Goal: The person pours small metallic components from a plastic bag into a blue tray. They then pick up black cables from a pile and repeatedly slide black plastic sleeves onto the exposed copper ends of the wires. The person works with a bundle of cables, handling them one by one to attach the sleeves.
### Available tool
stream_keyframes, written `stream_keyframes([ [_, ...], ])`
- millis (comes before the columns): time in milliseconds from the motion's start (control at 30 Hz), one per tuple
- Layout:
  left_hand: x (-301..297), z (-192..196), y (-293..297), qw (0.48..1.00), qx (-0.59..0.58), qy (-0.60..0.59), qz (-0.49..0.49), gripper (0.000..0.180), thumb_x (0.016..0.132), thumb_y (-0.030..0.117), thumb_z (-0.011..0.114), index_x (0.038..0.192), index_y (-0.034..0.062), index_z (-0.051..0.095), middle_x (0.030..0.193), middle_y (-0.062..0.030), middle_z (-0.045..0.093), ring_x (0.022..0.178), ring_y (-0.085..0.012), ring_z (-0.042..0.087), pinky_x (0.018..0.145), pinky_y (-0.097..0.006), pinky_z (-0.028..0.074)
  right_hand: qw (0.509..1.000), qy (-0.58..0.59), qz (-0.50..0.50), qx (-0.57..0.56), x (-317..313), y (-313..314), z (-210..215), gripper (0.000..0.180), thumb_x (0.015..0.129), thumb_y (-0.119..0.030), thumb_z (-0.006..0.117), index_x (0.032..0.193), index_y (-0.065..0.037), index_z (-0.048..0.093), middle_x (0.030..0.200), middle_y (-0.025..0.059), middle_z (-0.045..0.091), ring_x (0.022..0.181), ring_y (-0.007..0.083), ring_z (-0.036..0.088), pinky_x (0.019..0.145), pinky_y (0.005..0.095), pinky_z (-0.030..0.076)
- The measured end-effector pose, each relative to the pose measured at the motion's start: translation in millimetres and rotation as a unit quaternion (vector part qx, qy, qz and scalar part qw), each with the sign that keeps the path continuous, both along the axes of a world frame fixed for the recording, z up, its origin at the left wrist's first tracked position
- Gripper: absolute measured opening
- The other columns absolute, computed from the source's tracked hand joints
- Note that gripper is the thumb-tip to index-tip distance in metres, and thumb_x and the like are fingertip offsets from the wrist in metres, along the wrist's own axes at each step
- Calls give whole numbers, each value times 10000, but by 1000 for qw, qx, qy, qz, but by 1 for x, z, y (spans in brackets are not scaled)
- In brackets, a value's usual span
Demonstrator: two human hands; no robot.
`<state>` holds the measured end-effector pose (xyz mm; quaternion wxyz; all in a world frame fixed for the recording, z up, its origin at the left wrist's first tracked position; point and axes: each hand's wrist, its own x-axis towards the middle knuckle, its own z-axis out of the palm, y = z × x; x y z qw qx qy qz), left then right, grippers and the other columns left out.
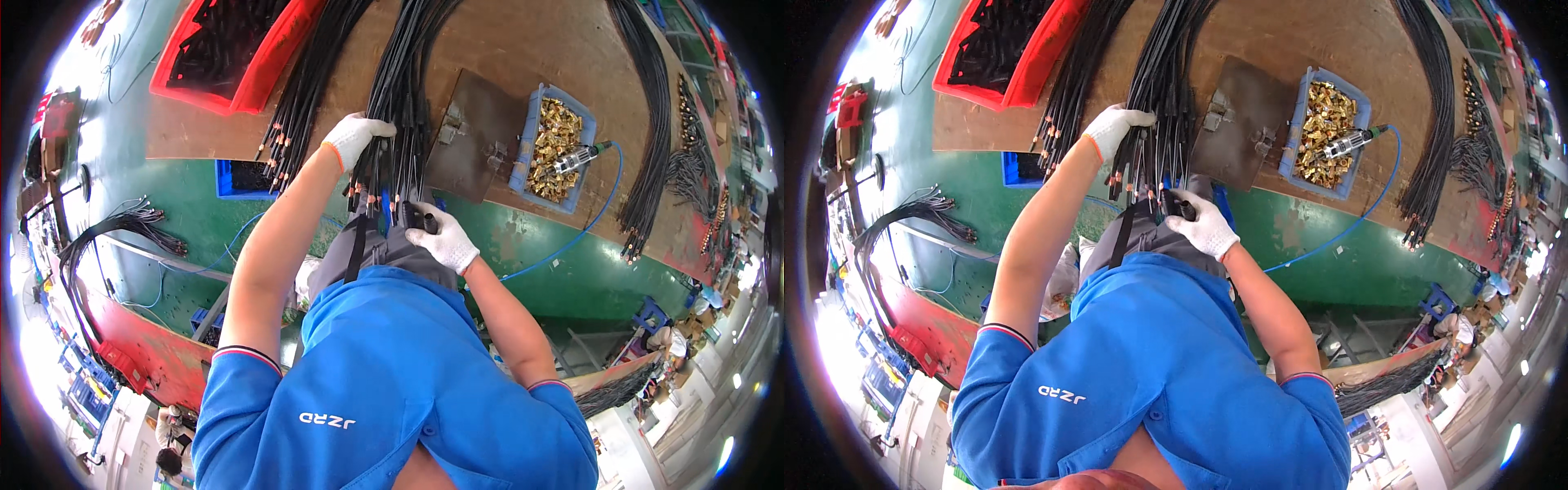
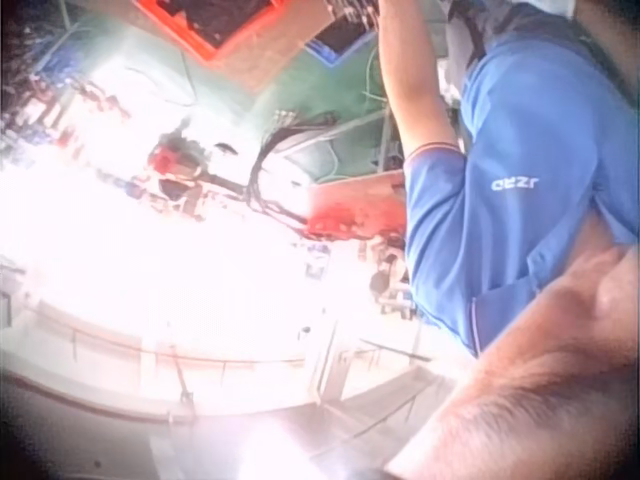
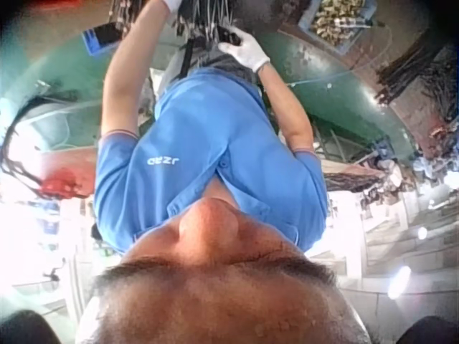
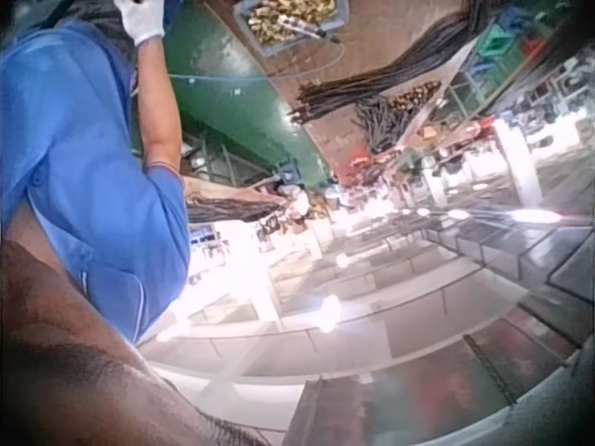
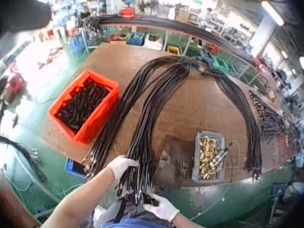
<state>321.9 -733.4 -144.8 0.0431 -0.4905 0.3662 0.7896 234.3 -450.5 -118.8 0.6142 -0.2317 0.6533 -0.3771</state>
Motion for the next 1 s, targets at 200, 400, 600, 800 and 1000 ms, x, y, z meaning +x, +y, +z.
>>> stream_keyframes([
  [200,0,-21,8,999,-12,24,31,196,821,134,786,935,-6,712,798,-106,701,623,-206,659,598,-355,554,999,19,40,-9,8,9,15,609,879,-178,775,1441,-19,602,1384,173,677,1268,240,637,1116,345,462],
  [400,-1,-12,8,999,-27,19,2,194,848,150,771,958,-4,727,810,-85,707,647,-182,653,627,-332,543,992,75,99,7,5,9,26,631,863,-192,786,1443,-21,603,1414,191,663,1295,264,634,1132,356,460],
  [600,0,-9,10,999,-49,16,1,204,843,173,775,949,3,738,797,-79,703,649,-177,645,613,-322,523,996,35,86,17,8,10,28,669,852,-217,810,1449,-5,593,1394,187,675,1303,275,624,1140,356,445],
  [800,-1,-1,12,998,-53,17,10,218,825,181,787,937,8,715,784,-79,688,640,-185,637,612,-328,522,983,-141,-99,71,23,4,27,562,891,-149,814,1399,3,626,1093,75,723,884,154,679,823,317,565],
  [1000,-4,5,9,998,-59,-14,-9,206,810,113,772,957,-16,705,792,-99,692,639,-193,646,615,-337,529,984,-104,-133,53,43,-22,7,460,911,-99,793,1336,8,653,939,9,700,790,98,645,717,274,543],
])
